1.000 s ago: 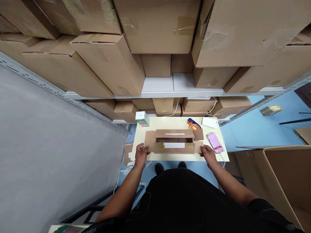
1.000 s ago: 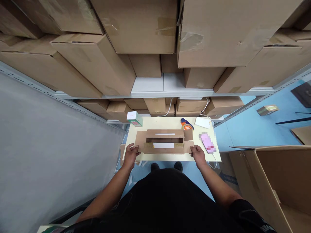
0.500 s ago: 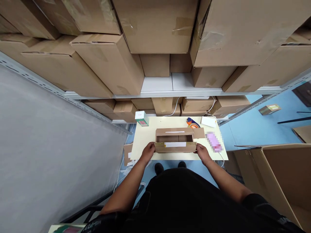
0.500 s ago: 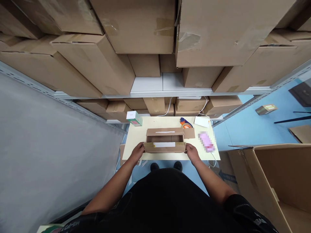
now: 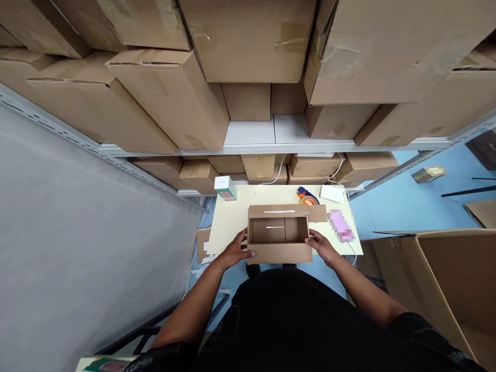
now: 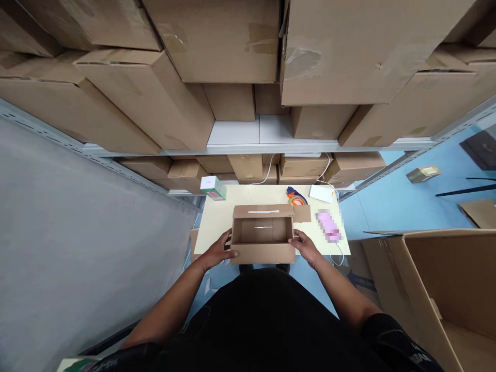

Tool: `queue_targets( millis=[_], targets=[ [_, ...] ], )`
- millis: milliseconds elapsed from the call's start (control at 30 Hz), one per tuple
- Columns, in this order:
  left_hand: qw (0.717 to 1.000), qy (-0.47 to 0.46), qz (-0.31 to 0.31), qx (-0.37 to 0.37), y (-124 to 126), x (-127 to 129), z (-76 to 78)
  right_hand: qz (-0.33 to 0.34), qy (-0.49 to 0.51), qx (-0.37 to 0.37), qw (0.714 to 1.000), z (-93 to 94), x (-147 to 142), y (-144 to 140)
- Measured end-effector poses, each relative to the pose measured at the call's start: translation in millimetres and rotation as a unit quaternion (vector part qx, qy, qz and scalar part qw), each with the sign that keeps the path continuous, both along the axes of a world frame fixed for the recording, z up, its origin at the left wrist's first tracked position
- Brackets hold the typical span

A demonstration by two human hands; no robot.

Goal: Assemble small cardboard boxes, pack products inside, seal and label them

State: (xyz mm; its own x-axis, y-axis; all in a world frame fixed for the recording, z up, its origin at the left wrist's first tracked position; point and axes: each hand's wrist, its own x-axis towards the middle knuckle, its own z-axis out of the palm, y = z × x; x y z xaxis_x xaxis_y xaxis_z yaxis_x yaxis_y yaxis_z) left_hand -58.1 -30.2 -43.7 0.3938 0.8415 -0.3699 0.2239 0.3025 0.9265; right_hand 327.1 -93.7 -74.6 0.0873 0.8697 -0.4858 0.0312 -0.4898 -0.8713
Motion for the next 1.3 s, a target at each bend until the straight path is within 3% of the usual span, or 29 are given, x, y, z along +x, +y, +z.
queue_targets(
  millis=[200,333,467,667,867,967,1100,1200,1300],
  targets=[
    [0.994,0.093,0.019,0.057,-4,5,-5.0,0.039,-0.092,0.074,0.992,1.8,-1,-5],
    [0.986,0.131,-0.020,0.101,-1,1,-3.3,0.020,-0.162,0.089,0.983,-0.9,-7,-9],
    [0.978,0.158,-0.067,0.114,16,-3,1.0,0.018,-0.212,0.099,0.972,-11.1,-13,-10],
    [0.973,0.177,-0.033,0.145,47,4,-4.8,0.027,-0.246,0.128,0.960,-13.7,-19,-14],
    [0.964,0.206,-0.033,0.163,61,21,-6.2,0.036,-0.265,0.136,0.954,-15.8,-19,-14],
    [0.933,0.309,-0.071,0.167,67,33,1.9,0.047,-0.291,0.141,0.945,-21.5,-18,-13],
    [0.846,0.468,-0.161,0.199,74,46,12.0,0.062,-0.311,0.154,0.936,-26.3,-17,-10],
    [0.817,0.500,-0.154,0.243,78,51,15.4,0.065,-0.319,0.147,0.934,-25.1,-18,-7],
    [0.809,0.473,-0.113,0.331,85,52,15.4,0.068,-0.327,0.140,0.932,-23.0,-18,-5]
  ],
)
